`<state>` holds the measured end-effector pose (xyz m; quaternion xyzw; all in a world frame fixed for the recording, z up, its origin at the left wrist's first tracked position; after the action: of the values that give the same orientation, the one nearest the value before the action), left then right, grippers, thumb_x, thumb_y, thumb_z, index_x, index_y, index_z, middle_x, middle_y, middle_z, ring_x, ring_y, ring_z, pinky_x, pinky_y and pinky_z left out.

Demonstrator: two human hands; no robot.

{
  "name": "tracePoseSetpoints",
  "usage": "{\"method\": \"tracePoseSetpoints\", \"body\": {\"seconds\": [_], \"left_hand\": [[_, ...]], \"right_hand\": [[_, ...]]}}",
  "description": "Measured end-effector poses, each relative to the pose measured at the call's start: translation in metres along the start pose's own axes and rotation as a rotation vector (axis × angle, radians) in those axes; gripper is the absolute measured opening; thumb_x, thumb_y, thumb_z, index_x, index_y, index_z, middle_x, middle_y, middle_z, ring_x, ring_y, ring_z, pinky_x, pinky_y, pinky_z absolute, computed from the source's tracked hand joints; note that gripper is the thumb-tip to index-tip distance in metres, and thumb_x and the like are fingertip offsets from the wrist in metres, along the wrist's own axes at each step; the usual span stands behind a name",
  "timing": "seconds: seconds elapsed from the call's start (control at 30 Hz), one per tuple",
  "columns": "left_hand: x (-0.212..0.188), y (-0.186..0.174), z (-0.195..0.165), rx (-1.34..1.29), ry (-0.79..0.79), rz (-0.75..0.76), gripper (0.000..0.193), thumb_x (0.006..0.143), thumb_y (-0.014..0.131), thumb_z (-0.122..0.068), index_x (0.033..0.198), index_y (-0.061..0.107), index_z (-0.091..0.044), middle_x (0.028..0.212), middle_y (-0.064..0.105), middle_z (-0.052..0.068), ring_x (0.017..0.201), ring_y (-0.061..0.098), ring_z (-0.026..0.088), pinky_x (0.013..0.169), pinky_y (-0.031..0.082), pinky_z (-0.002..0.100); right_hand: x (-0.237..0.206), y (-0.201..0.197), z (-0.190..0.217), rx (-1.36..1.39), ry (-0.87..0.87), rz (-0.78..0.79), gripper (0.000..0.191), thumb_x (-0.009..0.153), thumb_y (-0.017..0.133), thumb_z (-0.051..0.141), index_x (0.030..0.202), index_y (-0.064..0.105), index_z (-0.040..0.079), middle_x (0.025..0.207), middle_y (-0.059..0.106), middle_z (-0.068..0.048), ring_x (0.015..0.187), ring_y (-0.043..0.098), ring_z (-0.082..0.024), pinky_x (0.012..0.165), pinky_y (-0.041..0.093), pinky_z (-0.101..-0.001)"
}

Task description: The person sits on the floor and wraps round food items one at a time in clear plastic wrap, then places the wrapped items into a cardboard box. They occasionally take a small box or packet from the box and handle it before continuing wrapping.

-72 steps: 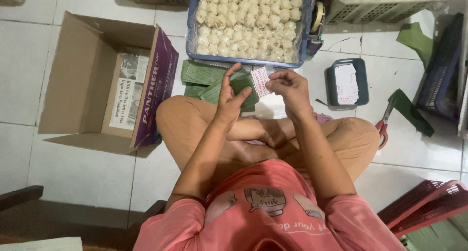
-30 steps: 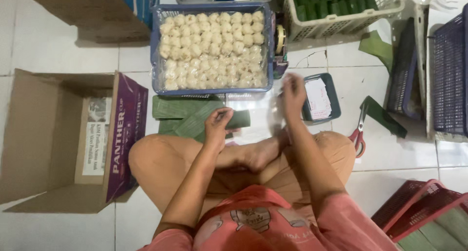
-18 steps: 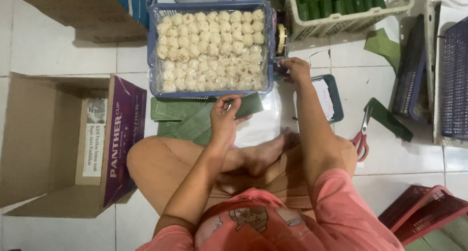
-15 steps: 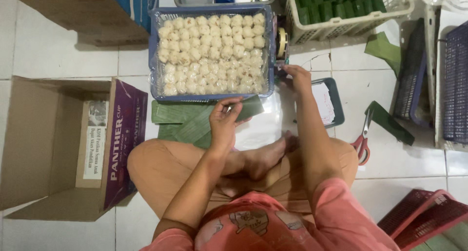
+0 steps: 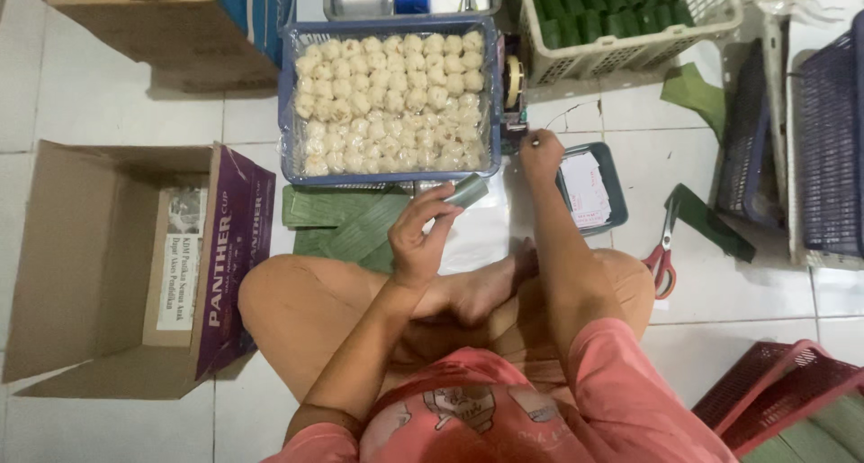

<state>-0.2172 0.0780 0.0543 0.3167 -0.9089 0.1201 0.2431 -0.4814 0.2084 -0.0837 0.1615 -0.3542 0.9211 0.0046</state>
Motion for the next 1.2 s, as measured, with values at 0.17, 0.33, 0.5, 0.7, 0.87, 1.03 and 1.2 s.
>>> {"method": "tracePoseSetpoints", "body": {"seconds": [0.17, 0.33, 0.5, 0.7, 0.87, 1.03, 1.2], "left_hand": [[-0.007, -0.017, -0.042, 0.098, 0.221, 0.031, 0.025, 0.086, 0.073, 0.013, 0.104, 0.069, -0.005, 0.119, 0.071, 0.013, 0.116, 0.070, 0.032, 0.100, 0.059, 0.039], [-0.013, -0.030, -0.058, 0.263, 0.342, 0.133, 0.027, 0.084, 0.072, 0.013, 0.106, 0.069, -0.003, 0.119, 0.069, 0.013, 0.118, 0.068, 0.036, 0.100, 0.059, 0.043], [-0.023, -0.020, -0.068, 0.304, 0.417, 0.250, 0.026, 0.084, 0.070, 0.011, 0.107, 0.069, 0.000, 0.121, 0.068, 0.015, 0.120, 0.067, 0.038, 0.098, 0.059, 0.045], [-0.044, -0.018, -0.070, 0.028, -0.091, 0.024, 0.016, 0.086, 0.079, 0.001, 0.098, 0.071, -0.004, 0.119, 0.069, 0.010, 0.104, 0.071, 0.028, 0.088, 0.061, 0.036], [-0.049, -0.051, -0.065, -0.024, -0.091, 0.105, 0.016, 0.086, 0.080, 0.000, 0.099, 0.072, -0.005, 0.117, 0.066, 0.008, 0.107, 0.068, 0.024, 0.083, 0.062, 0.029], [-0.052, -0.106, -0.070, 0.023, 0.088, 0.493, 0.027, 0.089, 0.068, 0.003, 0.113, 0.070, -0.009, 0.130, 0.064, 0.007, 0.113, 0.068, 0.023, 0.090, 0.059, 0.033], [-0.046, -0.170, -0.064, 0.124, 0.014, 0.340, 0.047, 0.088, 0.078, -0.011, 0.132, 0.063, -0.009, 0.128, 0.061, 0.011, 0.115, 0.064, 0.029, 0.093, 0.056, 0.037]], "right_hand": [[-0.023, -0.027, 0.000, 0.068, 0.201, 0.201, 0.014, 0.088, 0.073, 0.015, 0.089, 0.079, 0.002, 0.081, 0.074, -0.017, 0.071, 0.071, -0.026, 0.071, 0.056, -0.0358], [-0.074, -0.097, 0.053, 0.732, 0.321, 0.284, 0.013, 0.090, 0.072, 0.005, 0.101, 0.078, 0.000, 0.084, 0.072, -0.006, 0.070, 0.060, -0.011, 0.063, 0.048, -0.0257], [-0.138, -0.164, 0.135, 0.929, 0.238, 0.541, 0.039, 0.085, 0.074, 0.004, 0.124, 0.067, 0.006, 0.079, 0.070, -0.003, 0.072, 0.062, -0.009, 0.066, 0.049, -0.0234], [-0.171, -0.192, 0.177, 0.442, -0.105, 0.349, 0.041, 0.084, 0.086, 0.008, 0.119, 0.064, 0.005, 0.086, 0.060, -0.010, 0.073, 0.056, -0.018, 0.065, 0.045, -0.0290], [-0.192, -0.186, 0.173, 0.296, -0.656, 0.309, 0.032, 0.091, 0.074, 0.010, 0.122, 0.071, 0.011, 0.125, 0.063, -0.016, 0.116, 0.061, -0.028, 0.100, 0.048, -0.0349], [-0.192, -0.127, 0.153, 0.810, 0.049, 0.969, 0.024, 0.099, 0.068, 0.012, 0.119, 0.069, -0.001, 0.117, 0.069, -0.012, 0.111, 0.062, -0.021, 0.100, 0.049, -0.0348], [-0.214, -0.061, 0.186, 1.128, 0.146, 1.001, 0.039, 0.090, 0.070, 0.003, 0.127, 0.062, 0.000, 0.123, 0.062, -0.010, 0.114, 0.061, -0.021, 0.098, 0.052, -0.0353]]}}
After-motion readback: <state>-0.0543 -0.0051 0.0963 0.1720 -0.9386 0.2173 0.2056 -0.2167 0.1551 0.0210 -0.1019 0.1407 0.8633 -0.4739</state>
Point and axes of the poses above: each hand's wrist, its own x-axis towards the middle knuckle, its own y-axis out of the palm, z = x × y, the point moved 2 cm from there along x, towards the middle knuckle
